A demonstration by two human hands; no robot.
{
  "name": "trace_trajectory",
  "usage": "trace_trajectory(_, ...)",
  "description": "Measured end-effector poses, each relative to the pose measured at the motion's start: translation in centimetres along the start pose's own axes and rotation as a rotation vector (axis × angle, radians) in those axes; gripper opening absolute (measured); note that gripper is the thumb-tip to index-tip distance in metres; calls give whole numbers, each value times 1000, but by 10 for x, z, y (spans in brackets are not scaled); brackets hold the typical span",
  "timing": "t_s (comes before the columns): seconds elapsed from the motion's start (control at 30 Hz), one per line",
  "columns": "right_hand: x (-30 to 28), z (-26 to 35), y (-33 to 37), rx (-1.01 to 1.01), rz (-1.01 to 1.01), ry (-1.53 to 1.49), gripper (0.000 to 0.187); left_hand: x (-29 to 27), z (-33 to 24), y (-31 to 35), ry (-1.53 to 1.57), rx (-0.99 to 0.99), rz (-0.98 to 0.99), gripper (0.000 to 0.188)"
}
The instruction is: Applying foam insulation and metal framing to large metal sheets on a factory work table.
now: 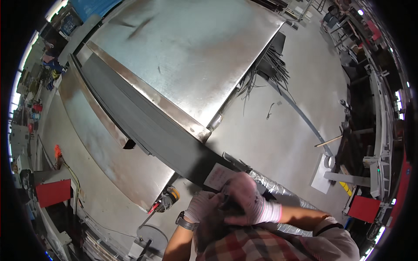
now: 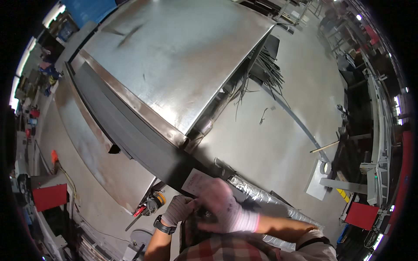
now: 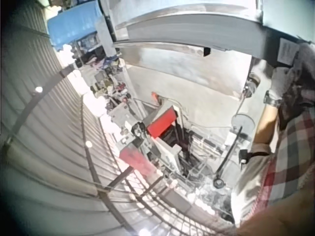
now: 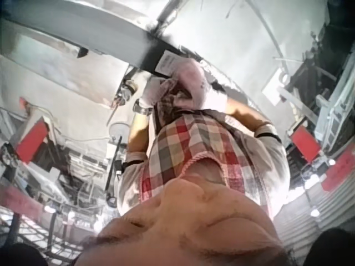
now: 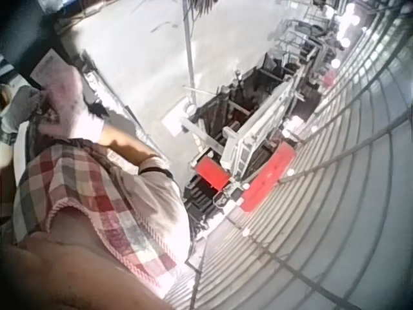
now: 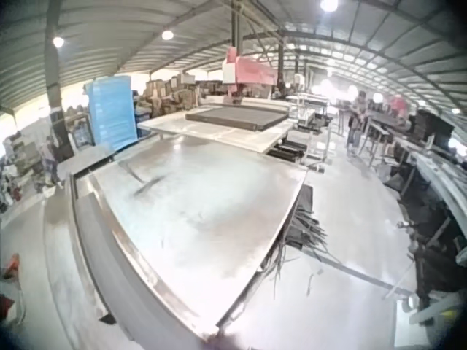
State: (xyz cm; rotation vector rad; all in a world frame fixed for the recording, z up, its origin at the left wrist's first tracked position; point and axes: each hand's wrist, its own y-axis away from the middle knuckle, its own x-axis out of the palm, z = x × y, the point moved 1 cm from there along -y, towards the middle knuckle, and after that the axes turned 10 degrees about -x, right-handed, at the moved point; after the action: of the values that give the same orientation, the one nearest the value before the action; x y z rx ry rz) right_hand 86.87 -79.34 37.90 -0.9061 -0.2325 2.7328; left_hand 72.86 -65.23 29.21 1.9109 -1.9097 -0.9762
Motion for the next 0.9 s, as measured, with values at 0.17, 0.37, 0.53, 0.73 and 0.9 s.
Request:
trace_trajectory(0.17, -41, -22, -37, 42, 800, 295, 11, 6, -35, -4, -711, -204, 8, 54)
trace_trajectory(0.37, -36, -118, -15, 401, 628, 138, 15, 54, -18, -19, 792, 44, -327, 51)
trace_trajectory(0.53, -32, -181, 42, 530, 844, 820, 16, 64, -14, -21, 1141, -8, -197, 62)
trace_trajectory(0.73, -37, -71, -24, 595, 811, 124, 67, 50, -14, -4, 894, 17, -155, 75)
trace_trajectory(0.9, -27, -85, -35, 563, 625, 247, 88, 33, -41, -2, 988, -337, -211, 82)
